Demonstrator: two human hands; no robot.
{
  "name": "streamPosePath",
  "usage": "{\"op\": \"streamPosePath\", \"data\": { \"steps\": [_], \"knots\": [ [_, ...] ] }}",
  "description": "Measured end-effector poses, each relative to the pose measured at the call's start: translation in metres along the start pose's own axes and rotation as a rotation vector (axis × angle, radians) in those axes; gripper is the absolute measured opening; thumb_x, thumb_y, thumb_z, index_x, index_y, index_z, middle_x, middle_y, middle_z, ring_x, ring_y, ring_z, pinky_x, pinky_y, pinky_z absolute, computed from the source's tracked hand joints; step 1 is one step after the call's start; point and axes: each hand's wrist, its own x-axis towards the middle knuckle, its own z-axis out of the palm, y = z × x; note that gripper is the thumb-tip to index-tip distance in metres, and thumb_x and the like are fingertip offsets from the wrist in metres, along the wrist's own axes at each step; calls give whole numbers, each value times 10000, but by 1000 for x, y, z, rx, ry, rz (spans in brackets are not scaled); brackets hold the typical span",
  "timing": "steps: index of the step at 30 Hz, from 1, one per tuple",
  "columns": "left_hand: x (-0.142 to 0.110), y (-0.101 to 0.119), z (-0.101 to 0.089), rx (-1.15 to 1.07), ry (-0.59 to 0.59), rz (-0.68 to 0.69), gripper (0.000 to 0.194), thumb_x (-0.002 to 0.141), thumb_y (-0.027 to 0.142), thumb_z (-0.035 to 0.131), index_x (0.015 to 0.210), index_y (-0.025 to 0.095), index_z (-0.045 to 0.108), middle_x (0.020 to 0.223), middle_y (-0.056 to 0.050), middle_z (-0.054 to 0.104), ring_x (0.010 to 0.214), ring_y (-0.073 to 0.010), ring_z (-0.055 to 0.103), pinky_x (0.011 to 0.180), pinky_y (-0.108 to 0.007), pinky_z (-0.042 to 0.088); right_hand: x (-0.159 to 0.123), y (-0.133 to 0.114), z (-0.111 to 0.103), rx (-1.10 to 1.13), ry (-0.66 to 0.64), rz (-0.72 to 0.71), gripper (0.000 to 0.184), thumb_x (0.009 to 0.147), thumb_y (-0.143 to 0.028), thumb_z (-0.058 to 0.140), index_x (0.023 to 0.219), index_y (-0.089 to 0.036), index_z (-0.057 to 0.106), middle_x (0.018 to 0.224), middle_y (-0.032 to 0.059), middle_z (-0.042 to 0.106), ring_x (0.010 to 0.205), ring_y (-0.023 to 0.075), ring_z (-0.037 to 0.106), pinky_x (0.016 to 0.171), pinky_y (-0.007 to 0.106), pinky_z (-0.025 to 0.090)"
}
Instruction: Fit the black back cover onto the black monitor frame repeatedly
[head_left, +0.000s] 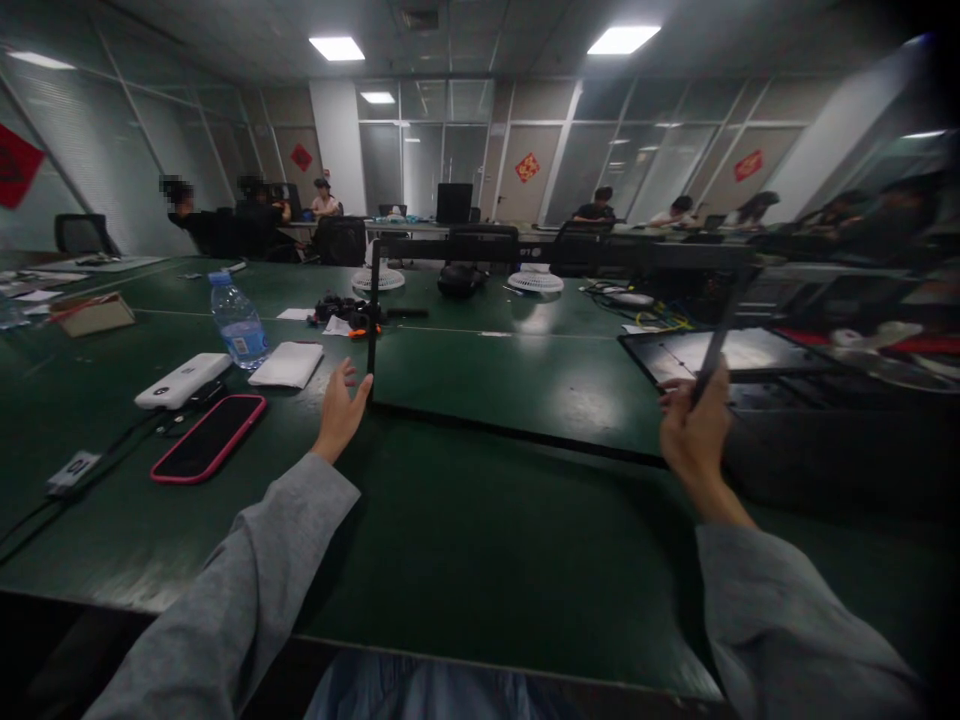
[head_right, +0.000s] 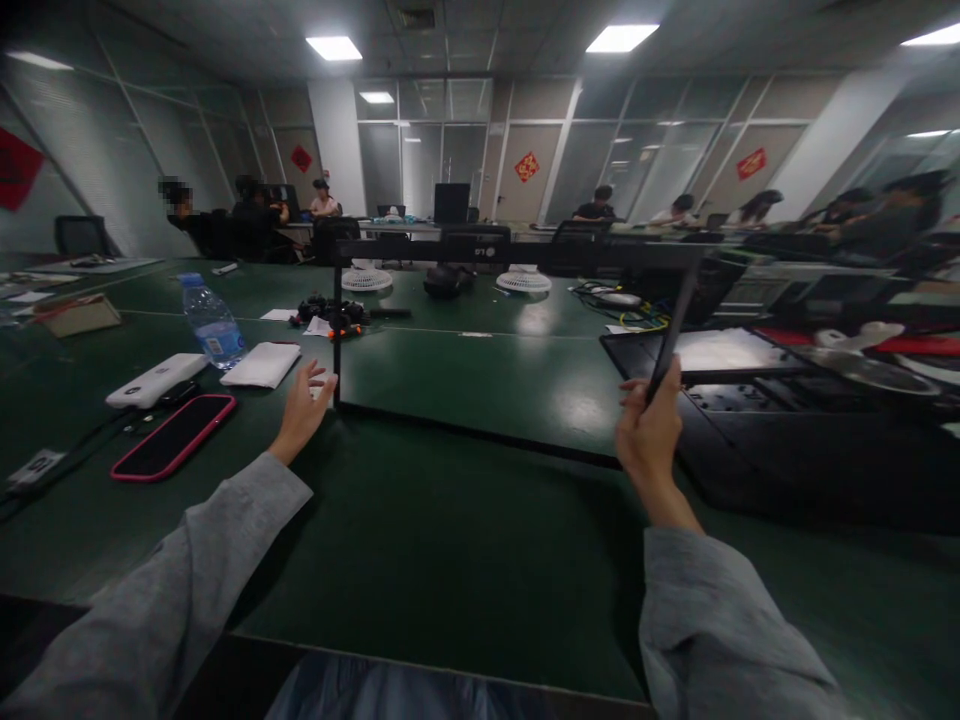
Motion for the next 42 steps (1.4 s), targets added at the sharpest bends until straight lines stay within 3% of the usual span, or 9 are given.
{"op": "streamPosePath", "data": {
  "steps": [5, 10, 12, 15, 19, 23, 26, 37, 42],
  "knots": [
    [0, 1, 2, -77, -142, -51, 543, 947, 495, 594, 1374, 161, 599, 1197, -141, 730, 1081, -261, 693, 939, -398, 537, -3, 11, 5, 58, -192, 136, 676, 995, -370, 425, 1623, -164, 283, 1014, 87, 728, 768, 193, 659, 812, 358, 528],
    [-1, -1, 2, 129, -253, -63, 382, 964, 381, 540, 1210, 135, 698, 999, -117, 773, 965, -258, 722, 910, -382, 537, -9, 33, 18, 52, -413, 317, 646, 882, -384, 568, 1469, -123, 506, 844, 79, 733, 789, 246, 666, 924, 440, 520],
    [0, -2, 2, 203, -248, -86, 386, 974, 360, 517, 1210, 119, 705, 1050, -140, 772, 983, -264, 725, 907, -374, 529, -11, 38, 23, 193, -501, 414, 660, 791, -364, 639, 1403, -140, 537, 895, 86, 747, 861, 268, 689, 917, 461, 544],
    [0, -2, -1, 280, -230, -120, 416, 988, 374, 500, 1230, 108, 709, 1108, -159, 771, 1032, -274, 722, 914, -366, 517, -13, 39, 26, 436, -573, 515, 693, 699, -339, 695, 1359, -209, 528, 1137, 107, 749, 1011, 277, 703, 909, 459, 579],
    [-1, 2, -5, 403, -228, -100, 412, 993, 405, 492, 1220, 171, 745, 1103, -123, 785, 1036, -271, 723, 904, -349, 507, -13, 44, 28, 518, -606, 510, 664, 636, -264, 696, 1289, -263, 578, 1307, 94, 700, 1184, 287, 670, 1005, 477, 559],
    [-4, 4, -6, 540, -238, -55, 437, 986, 450, 494, 1236, 219, 767, 1105, -117, 781, 1032, -291, 714, 875, -360, 512, -14, 56, 35, 441, -557, 420, 608, 662, -257, 656, 1270, -243, 635, 1311, 84, 702, 1284, 303, 622, 1174, 561, 404],
    [-6, 5, -6, 601, -243, -24, 451, 988, 446, 489, 1253, 206, 765, 1171, -137, 751, 1058, -289, 696, 895, -366, 513, -14, 60, 38, 374, -509, 373, 572, 690, -278, 643, 1260, -231, 658, 1351, 86, 686, 1381, 315, 551, 1218, 576, 331],
    [-5, 2, -3, 637, -305, -8, 442, 982, 443, 495, 1192, 182, 784, 1177, -154, 708, 1090, -303, 666, 921, -379, 510, -15, 40, 26, 105, -496, 282, 522, 749, -231, 647, 1264, -182, 715, 1216, 109, 754, 1207, 329, 681, 1119, 554, 473],
    [-4, -5, -2, 576, -271, 11, 444, 964, 458, 509, 1177, 174, 776, 1160, -165, 708, 1099, -320, 656, 952, -407, 510, -15, 28, 22, 62, -496, 287, 469, 763, -246, 646, 1220, -215, 748, 1141, 90, 772, 1105, 311, 710, 1043, 524, 523]
  ]
}}
